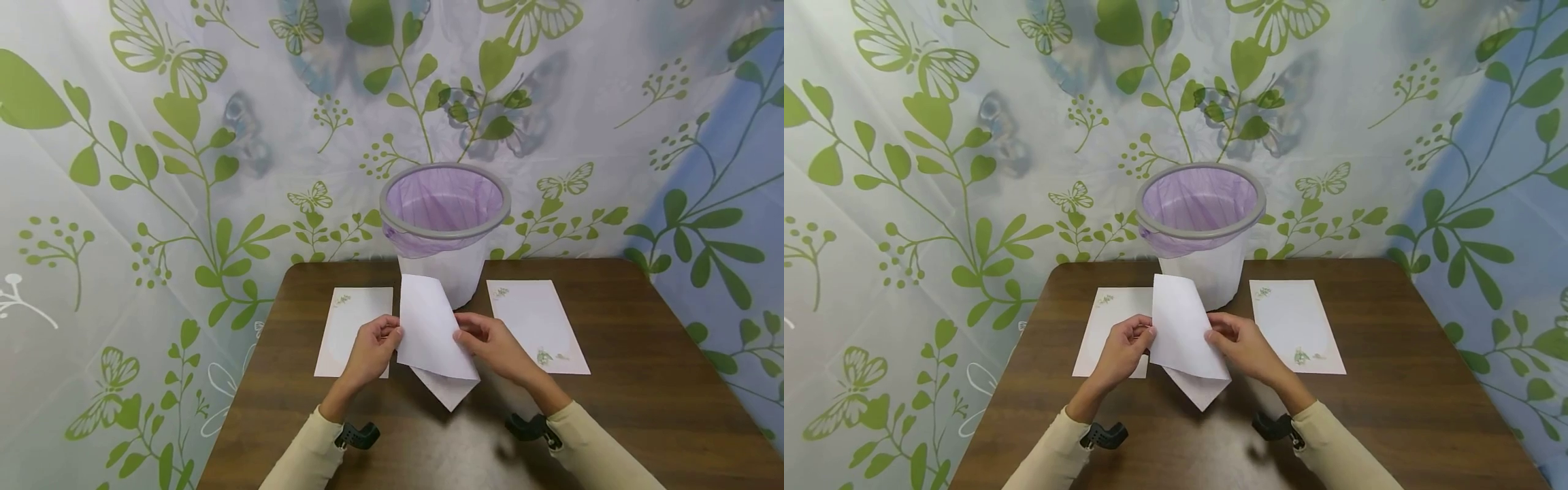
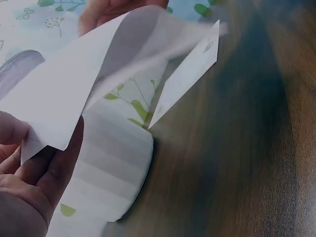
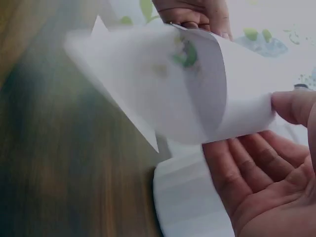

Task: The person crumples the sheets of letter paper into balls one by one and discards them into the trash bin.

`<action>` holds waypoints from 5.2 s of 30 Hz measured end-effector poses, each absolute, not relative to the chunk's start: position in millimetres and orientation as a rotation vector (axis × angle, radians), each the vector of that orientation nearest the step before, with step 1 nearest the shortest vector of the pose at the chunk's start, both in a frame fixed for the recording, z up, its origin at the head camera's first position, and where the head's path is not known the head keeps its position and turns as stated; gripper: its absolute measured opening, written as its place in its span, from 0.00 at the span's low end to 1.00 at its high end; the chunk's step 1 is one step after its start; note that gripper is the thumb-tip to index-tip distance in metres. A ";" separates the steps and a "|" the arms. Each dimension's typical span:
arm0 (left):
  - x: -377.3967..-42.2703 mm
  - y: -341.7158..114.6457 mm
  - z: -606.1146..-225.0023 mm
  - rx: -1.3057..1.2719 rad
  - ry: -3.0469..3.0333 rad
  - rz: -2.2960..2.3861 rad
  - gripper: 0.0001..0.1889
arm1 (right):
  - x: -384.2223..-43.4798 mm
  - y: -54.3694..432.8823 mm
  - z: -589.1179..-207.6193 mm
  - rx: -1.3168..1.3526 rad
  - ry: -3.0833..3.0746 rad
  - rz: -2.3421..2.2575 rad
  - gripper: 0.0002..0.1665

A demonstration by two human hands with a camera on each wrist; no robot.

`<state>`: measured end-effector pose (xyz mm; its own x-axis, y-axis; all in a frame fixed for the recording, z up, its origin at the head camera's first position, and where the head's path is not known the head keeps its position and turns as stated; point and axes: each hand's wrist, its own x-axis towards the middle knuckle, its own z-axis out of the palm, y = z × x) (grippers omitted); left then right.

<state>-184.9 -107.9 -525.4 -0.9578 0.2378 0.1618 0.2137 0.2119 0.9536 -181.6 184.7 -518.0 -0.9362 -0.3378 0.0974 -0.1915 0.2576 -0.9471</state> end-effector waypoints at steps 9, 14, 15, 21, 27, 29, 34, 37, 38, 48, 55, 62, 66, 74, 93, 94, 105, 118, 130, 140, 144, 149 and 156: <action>-182.3 -105.6 -525.3 0.450 2.492 1.891 0.07 | -180.3 183.2 -518.8 -0.358 2.256 -1.888 0.17; -182.5 -106.3 -526.1 0.459 2.514 1.861 0.08 | -178.9 183.5 -520.6 -0.347 2.250 -1.905 0.18; -182.4 -106.6 -525.9 0.459 2.516 1.857 0.08 | -178.7 183.7 -521.2 -0.347 2.257 -1.909 0.19; -181.0 -106.7 -524.9 0.455 2.481 1.872 0.08 | -179.8 184.3 -524.2 -0.390 2.305 -1.949 0.18; -180.7 -106.6 -523.0 0.445 2.376 1.850 0.11 | -180.8 185.8 -522.6 -0.467 2.474 -1.925 0.19; -181.0 -107.0 -523.3 0.453 2.312 1.834 0.13 | -181.2 186.4 -522.4 -0.485 2.512 -1.923 0.20; -180.8 -106.4 -525.2 0.505 2.252 1.751 0.15 | -181.2 185.8 -521.9 -0.564 2.512 -1.927 0.20; -180.3 -105.8 -526.5 0.539 2.281 1.692 0.13 | -180.4 185.3 -520.6 -0.591 2.471 -1.926 0.19; -180.2 -105.7 -526.8 0.548 2.294 1.681 0.12 | -180.2 185.2 -520.2 -0.588 2.460 -1.918 0.18; -180.1 -106.6 -525.4 0.495 2.520 1.748 0.05 | -178.2 188.8 -520.2 -0.364 2.349 -1.819 0.24; -180.6 -106.3 -525.2 0.561 2.569 1.664 0.03 | -178.5 182.4 -522.7 -0.405 2.395 -1.737 0.18; -176.7 -101.5 -519.9 0.690 2.512 1.518 0.04 | -176.4 181.1 -519.3 -0.556 2.457 -1.690 0.08; -175.9 -99.7 -517.9 0.728 2.520 1.491 0.03 | -175.7 180.6 -519.2 -0.594 2.463 -1.660 0.06; -175.3 -99.8 -517.2 0.672 2.655 1.542 0.03 | -176.1 185.3 -517.5 -0.559 2.124 -1.856 0.19; -177.2 -95.4 -523.6 0.470 2.569 1.855 0.02 | -173.7 179.3 -524.7 -0.709 1.978 -1.717 0.28; -177.2 -94.8 -523.7 0.474 2.568 1.854 0.02 | -173.6 177.8 -525.7 -0.724 2.007 -1.711 0.27; -171.3 -91.3 -525.7 0.477 2.344 1.764 0.15 | -174.2 177.1 -527.6 -0.708 2.414 -1.612 0.11; -169.4 -89.6 -526.1 0.449 2.200 1.726 0.19 | -167.4 168.8 -520.2 -0.800 2.659 -1.443 0.05; -171.7 -93.3 -527.7 0.548 2.287 1.762 0.18 | -175.7 180.5 -526.8 -0.819 2.557 -1.376 0.17; -175.1 -95.4 -524.7 0.559 2.369 1.875 0.18 | -173.9 186.0 -524.3 -0.792 2.476 -1.535 0.16; -176.4 -95.6 -524.4 0.559 2.338 1.897 0.19 | -173.1 182.9 -524.9 -0.737 2.458 -1.640 0.12; -175.8 -93.8 -525.7 0.528 2.346 1.921 0.22 | -173.0 181.4 -521.4 -0.705 2.414 -1.691 0.08; -173.4 -89.4 -528.4 0.527 2.476 1.933 0.16 | -171.7 178.9 -517.9 -0.702 2.259 -1.739 0.11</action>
<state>-173.4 -89.4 -528.4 -0.9444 0.2306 0.2343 0.2832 0.2089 0.9360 -171.7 178.9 -517.9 -0.8658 -0.4849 0.1233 -0.2431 0.1925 -0.9507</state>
